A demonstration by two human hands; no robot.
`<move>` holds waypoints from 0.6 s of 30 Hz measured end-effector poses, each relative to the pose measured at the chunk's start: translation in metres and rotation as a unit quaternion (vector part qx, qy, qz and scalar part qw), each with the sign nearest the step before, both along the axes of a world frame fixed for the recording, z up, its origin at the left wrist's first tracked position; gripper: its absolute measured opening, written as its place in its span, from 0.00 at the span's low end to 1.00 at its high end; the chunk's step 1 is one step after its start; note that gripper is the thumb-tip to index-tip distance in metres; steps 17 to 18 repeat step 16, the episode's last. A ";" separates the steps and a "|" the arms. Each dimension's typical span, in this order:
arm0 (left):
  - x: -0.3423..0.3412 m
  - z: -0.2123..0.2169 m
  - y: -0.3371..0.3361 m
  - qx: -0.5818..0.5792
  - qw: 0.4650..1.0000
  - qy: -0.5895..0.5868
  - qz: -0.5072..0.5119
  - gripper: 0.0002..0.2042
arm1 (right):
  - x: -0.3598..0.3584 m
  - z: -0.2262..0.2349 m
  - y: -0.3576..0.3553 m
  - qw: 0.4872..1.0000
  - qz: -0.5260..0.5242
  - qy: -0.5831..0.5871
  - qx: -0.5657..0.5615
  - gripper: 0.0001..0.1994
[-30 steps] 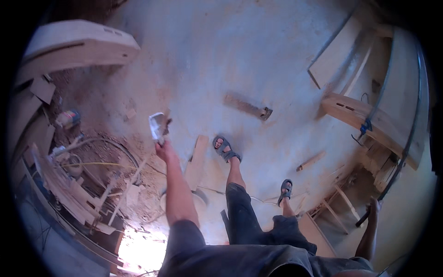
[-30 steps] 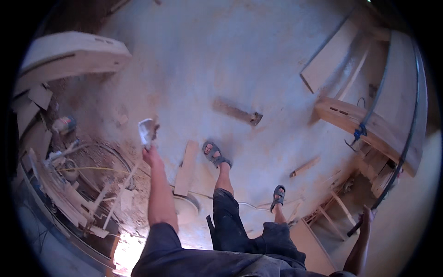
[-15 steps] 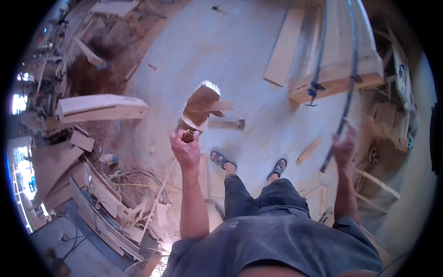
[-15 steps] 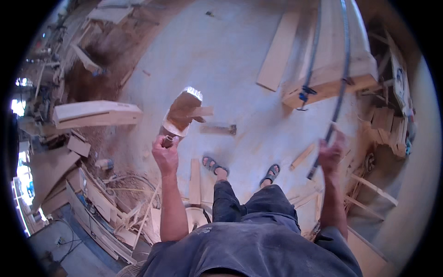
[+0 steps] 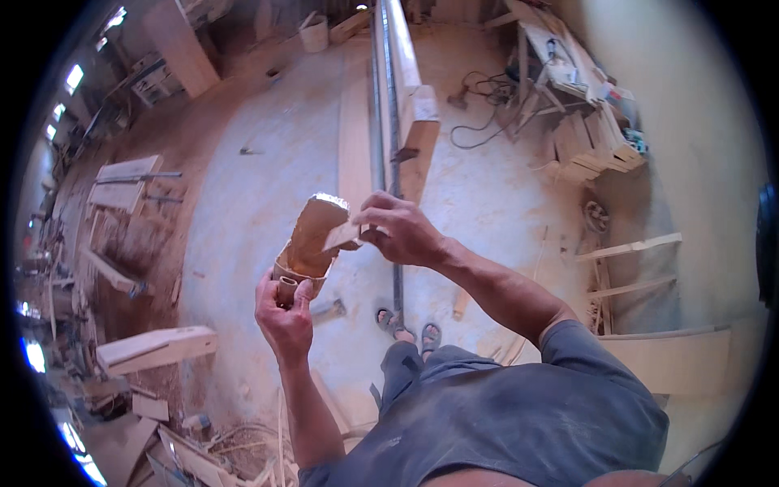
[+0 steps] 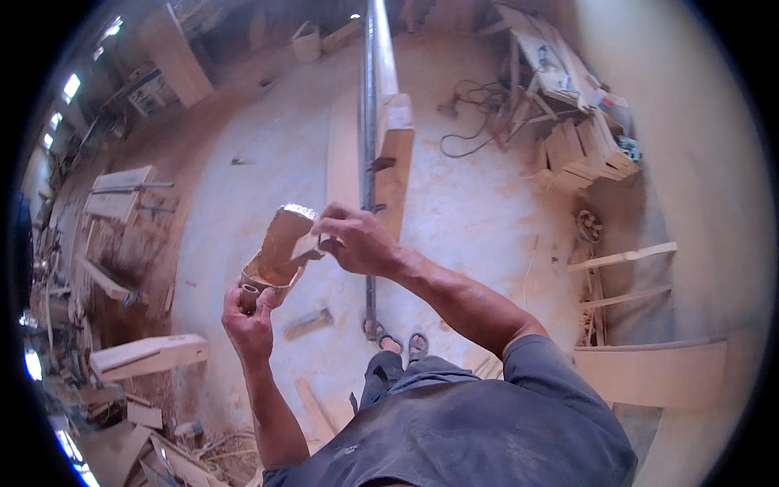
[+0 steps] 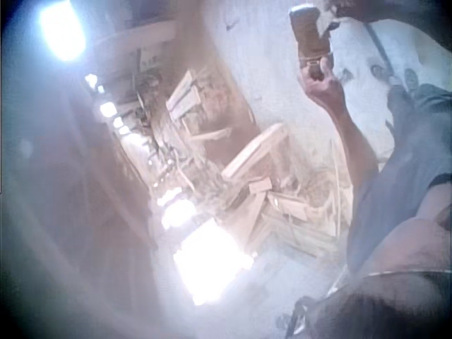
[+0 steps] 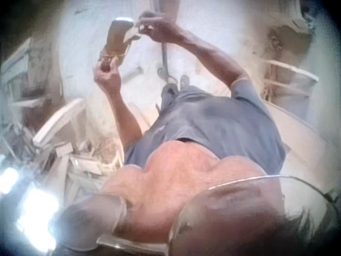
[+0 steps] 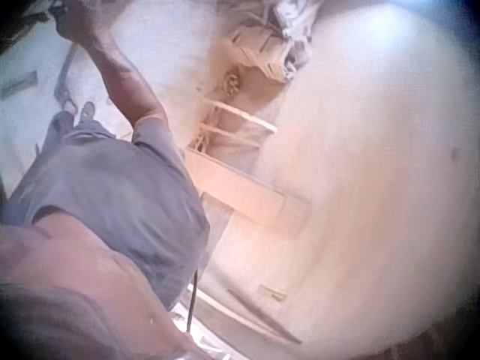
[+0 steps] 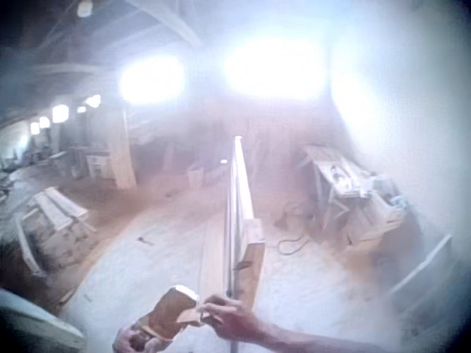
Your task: The person tightens a long bar clamp onto wood boards by turning the handle, repositions the clamped assembly, and then picks up a small piece of wood with hardware attached.
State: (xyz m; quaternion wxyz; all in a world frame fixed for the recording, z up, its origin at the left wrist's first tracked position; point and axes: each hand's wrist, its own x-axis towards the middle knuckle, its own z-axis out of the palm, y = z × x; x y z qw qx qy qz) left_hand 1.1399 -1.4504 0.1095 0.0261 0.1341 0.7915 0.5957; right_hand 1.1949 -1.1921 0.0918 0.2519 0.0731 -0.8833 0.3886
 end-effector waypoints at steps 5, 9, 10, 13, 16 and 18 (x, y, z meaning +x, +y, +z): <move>-0.014 -0.016 0.058 -0.029 0.993 0.101 -0.049 0.11 | -0.002 0.024 0.042 0.997 0.037 -0.049 -0.045 0.13; -0.026 0.004 0.106 -0.022 0.992 0.073 -0.103 0.11 | -0.017 0.015 0.081 0.996 0.072 -0.049 0.007 0.09; -0.032 0.009 0.115 -0.041 0.989 0.095 -0.102 0.11 | -0.023 0.018 0.089 0.997 0.064 -0.050 0.007 0.08; -0.047 0.003 0.137 -0.085 0.979 0.149 -0.106 0.12 | -0.033 0.030 0.113 0.999 0.036 -0.026 -0.012 0.08; -0.059 0.014 0.151 -0.097 0.986 0.063 -0.117 0.12 | -0.045 0.033 0.131 0.996 -0.004 0.007 0.085 0.07; -0.059 0.014 0.151 -0.097 0.986 0.063 -0.117 0.12 | -0.045 0.033 0.131 0.996 -0.004 0.007 0.085 0.07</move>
